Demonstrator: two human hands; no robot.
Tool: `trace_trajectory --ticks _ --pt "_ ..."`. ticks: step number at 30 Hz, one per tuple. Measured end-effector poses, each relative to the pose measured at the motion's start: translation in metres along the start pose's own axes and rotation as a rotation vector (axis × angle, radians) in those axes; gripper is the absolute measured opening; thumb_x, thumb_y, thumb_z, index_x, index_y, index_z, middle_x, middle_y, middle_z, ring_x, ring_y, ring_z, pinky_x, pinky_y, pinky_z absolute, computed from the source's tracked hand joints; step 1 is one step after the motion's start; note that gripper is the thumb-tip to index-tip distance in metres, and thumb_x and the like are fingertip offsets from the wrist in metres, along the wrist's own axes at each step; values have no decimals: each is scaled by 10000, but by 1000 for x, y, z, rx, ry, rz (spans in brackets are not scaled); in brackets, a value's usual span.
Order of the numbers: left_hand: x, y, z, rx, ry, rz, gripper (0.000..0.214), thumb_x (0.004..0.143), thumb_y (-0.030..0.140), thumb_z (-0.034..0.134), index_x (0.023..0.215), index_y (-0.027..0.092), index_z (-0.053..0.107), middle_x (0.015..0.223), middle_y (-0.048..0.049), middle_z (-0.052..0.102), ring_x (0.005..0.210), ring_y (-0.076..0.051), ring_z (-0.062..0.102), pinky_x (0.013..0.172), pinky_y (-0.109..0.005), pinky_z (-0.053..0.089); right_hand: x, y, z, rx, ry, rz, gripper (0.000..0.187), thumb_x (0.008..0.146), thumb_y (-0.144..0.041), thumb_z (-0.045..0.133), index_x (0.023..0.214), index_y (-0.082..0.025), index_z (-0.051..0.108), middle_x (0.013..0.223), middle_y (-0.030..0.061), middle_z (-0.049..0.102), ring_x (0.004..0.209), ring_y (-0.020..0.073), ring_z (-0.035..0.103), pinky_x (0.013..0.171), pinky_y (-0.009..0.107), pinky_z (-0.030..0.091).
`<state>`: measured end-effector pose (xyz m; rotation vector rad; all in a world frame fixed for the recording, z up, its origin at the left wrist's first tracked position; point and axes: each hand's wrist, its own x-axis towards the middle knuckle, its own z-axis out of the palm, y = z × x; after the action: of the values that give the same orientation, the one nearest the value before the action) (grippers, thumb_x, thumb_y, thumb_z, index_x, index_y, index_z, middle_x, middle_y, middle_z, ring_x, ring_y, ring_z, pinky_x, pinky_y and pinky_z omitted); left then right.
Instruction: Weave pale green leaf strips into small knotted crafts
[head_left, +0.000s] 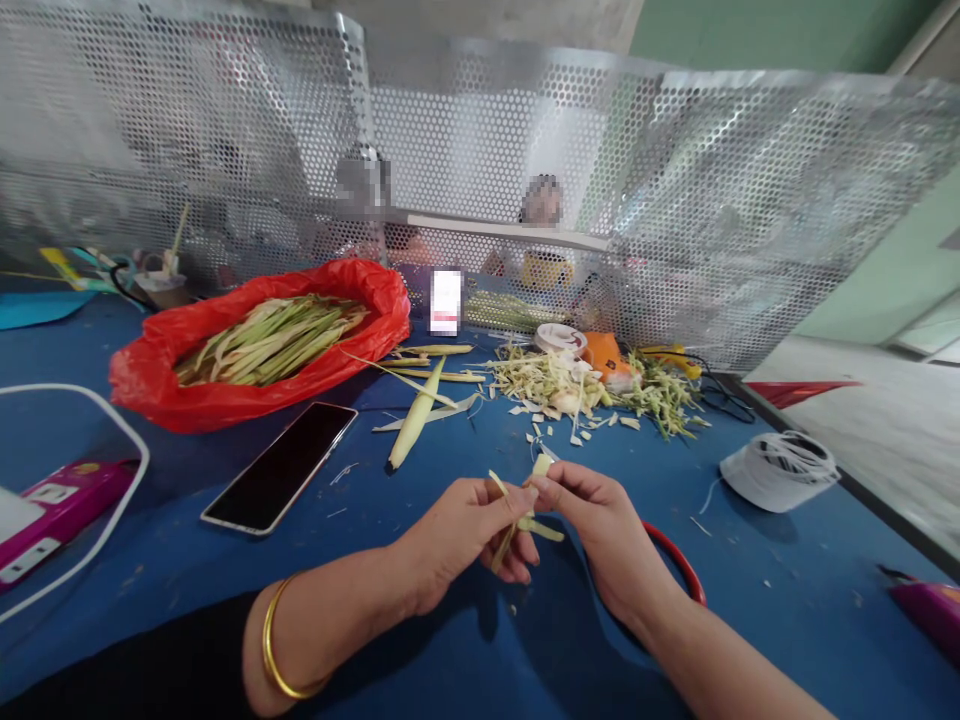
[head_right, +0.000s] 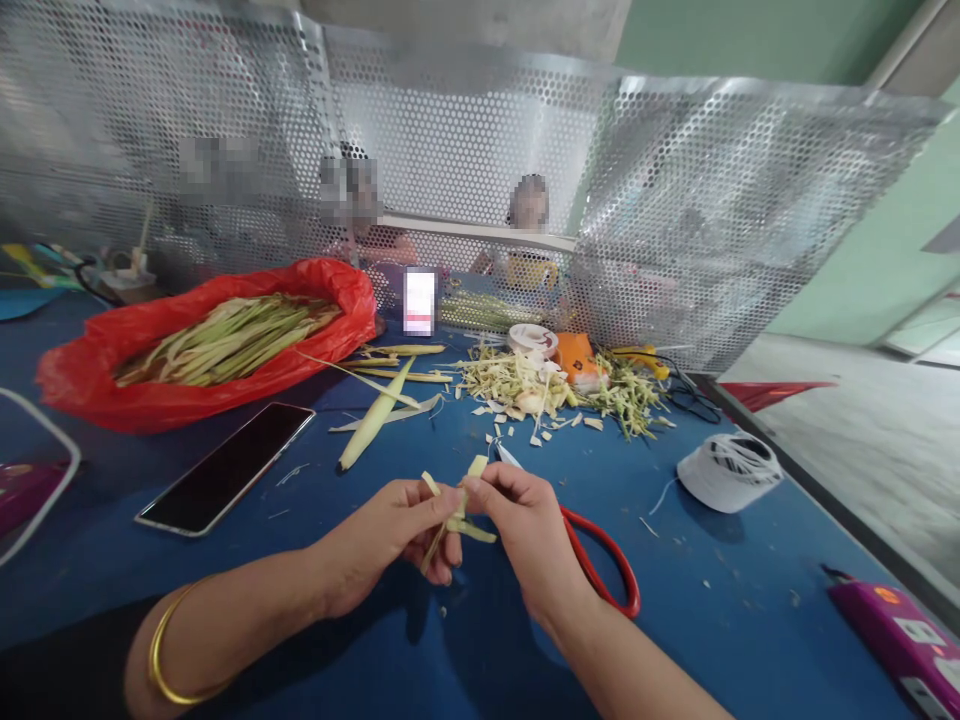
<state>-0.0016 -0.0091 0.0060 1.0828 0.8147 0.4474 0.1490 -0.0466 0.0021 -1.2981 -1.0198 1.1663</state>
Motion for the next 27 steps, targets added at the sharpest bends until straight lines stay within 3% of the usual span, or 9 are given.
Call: trace_trajectory --ticks 5,9,12,19,21,24,27 --pt "-1 3 0 18 -6 -33 356 703 479 704 772 131 692 531 -4 617 462 -105 556 535 -232 452 -2 2 2 44 13 -8 326 723 -411 717 576 -172 551 580 -24 508 589 124 420 597 262 356" --pt "-2 4 1 38 -46 -51 287 677 415 735 704 133 689 485 3 595 435 -112 530 522 -249 453 -1 3 1 17 119 -69 269 716 -384 707 604 -175 581 593 -27 514 599 123 418 605 257 356" --pt "-3 3 2 43 -70 -58 315 655 430 761 716 129 693 494 6 590 448 -107 530 521 -241 446 1 3 0 -12 122 -67 275 707 -389 703 588 -175 578 584 -29 510 590 121 414 594 252 351" --pt "3 -4 -1 -19 124 -16 336 649 416 771 804 126 703 531 40 530 477 -81 486 551 -228 452 4 -2 -2 -48 95 -98 283 739 -396 688 583 -178 596 600 -10 558 627 139 466 642 265 386" --pt "3 -4 -2 -11 127 -4 330 661 416 758 817 129 713 531 38 526 482 -80 479 555 -227 445 7 -3 -6 -46 152 -108 233 706 -401 716 686 -177 652 663 1 607 666 154 515 657 273 409" --pt "2 -1 -2 62 73 -11 314 675 412 737 819 132 730 502 41 510 462 -79 469 546 -225 419 13 -5 -15 -137 277 -176 308 694 -430 722 885 -189 697 842 42 677 806 204 588 735 311 445" --pt "1 -1 -2 144 14 -9 260 686 387 715 783 145 724 476 52 485 445 -82 447 532 -228 407 13 -7 -18 -380 120 -227 242 751 -429 681 774 -192 722 826 53 690 824 216 598 762 325 446"
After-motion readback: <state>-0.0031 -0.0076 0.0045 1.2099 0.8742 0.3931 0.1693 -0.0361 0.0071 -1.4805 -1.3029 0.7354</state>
